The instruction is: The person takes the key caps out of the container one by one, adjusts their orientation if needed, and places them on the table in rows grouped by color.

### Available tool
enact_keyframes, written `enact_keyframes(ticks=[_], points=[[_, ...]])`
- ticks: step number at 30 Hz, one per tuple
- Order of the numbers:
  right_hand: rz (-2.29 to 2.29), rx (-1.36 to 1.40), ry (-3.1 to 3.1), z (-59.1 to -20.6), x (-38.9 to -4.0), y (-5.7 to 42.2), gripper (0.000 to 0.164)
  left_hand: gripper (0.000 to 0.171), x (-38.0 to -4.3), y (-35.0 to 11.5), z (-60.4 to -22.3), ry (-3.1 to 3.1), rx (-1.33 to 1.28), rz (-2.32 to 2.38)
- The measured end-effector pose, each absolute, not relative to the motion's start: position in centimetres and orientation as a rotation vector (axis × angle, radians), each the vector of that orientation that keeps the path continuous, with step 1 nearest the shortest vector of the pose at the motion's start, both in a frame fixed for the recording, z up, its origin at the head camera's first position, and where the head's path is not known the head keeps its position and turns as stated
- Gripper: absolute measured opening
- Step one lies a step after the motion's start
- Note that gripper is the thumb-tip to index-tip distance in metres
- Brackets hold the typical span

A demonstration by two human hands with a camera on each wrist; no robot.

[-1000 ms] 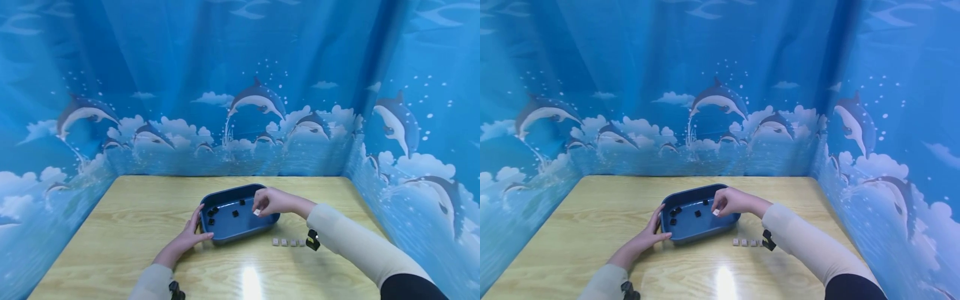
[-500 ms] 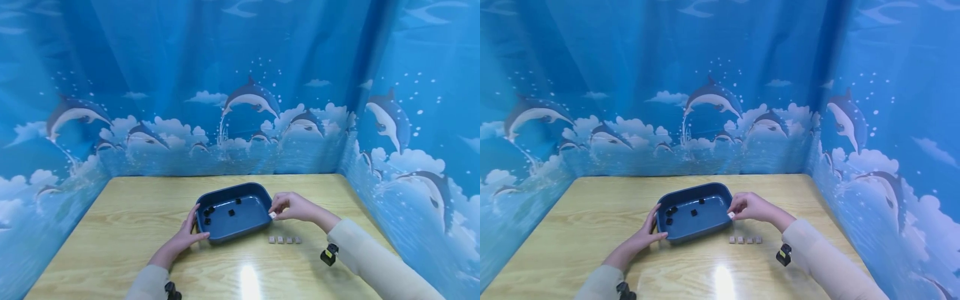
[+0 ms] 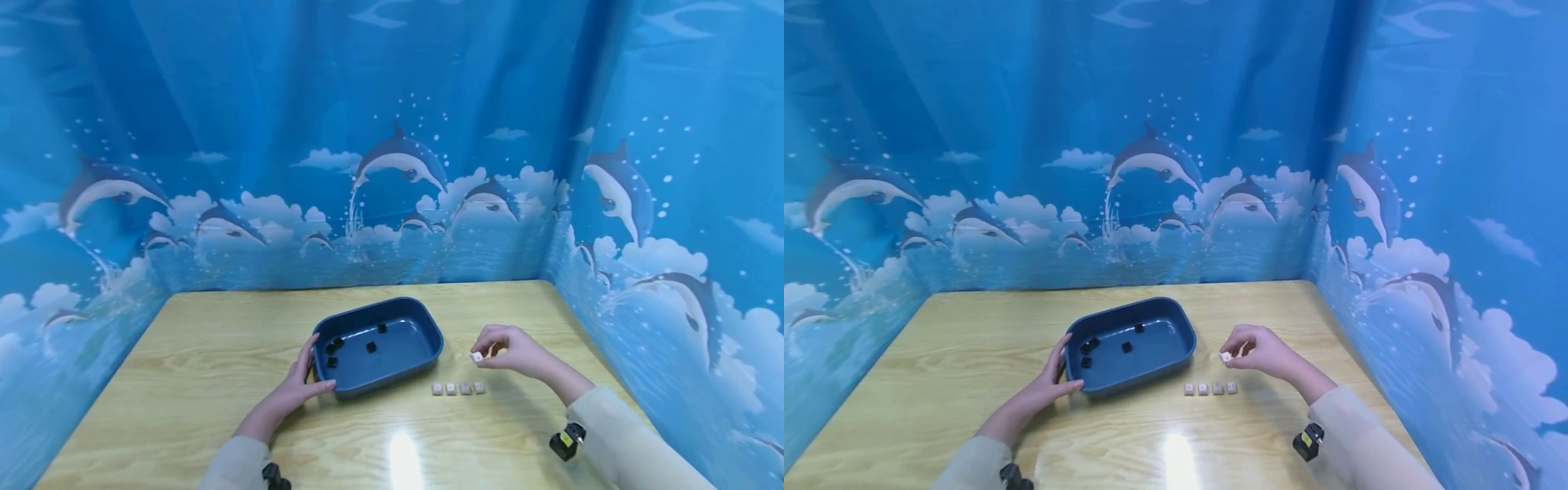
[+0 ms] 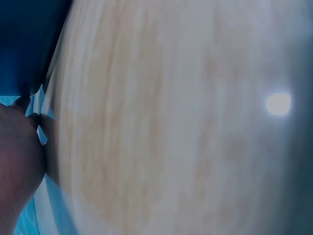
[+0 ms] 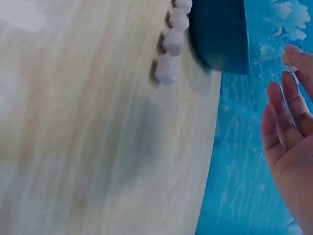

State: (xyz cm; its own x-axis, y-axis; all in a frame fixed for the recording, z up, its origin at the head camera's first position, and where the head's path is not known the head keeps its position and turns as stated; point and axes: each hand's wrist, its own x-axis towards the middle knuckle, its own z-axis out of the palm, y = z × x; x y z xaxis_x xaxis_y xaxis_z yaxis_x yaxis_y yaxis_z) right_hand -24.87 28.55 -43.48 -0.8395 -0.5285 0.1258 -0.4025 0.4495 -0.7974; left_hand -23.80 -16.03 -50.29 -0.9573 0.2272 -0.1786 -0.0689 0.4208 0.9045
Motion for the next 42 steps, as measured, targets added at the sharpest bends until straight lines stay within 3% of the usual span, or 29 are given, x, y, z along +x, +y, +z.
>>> enact_keyframes(ticks=[21, 28, 42], points=[[-1.253, -0.617, 2.677, -48.5, -22.9, 32.7, 0.014, 0.104, -24.0, -16.2, -50.5, 2.388, 0.14, 1.549], [-1.194, -0.484, 2.683, -49.5, -23.1, 32.4, 0.016, 0.105, -23.9, -16.0, -50.3, 2.39, 0.132, 1.535], [-1.135, -0.469, 2.675, -49.4, -22.9, 31.1, 0.016, 0.106, -24.2, -16.0, -50.6, 2.398, 0.114, 1.534]])
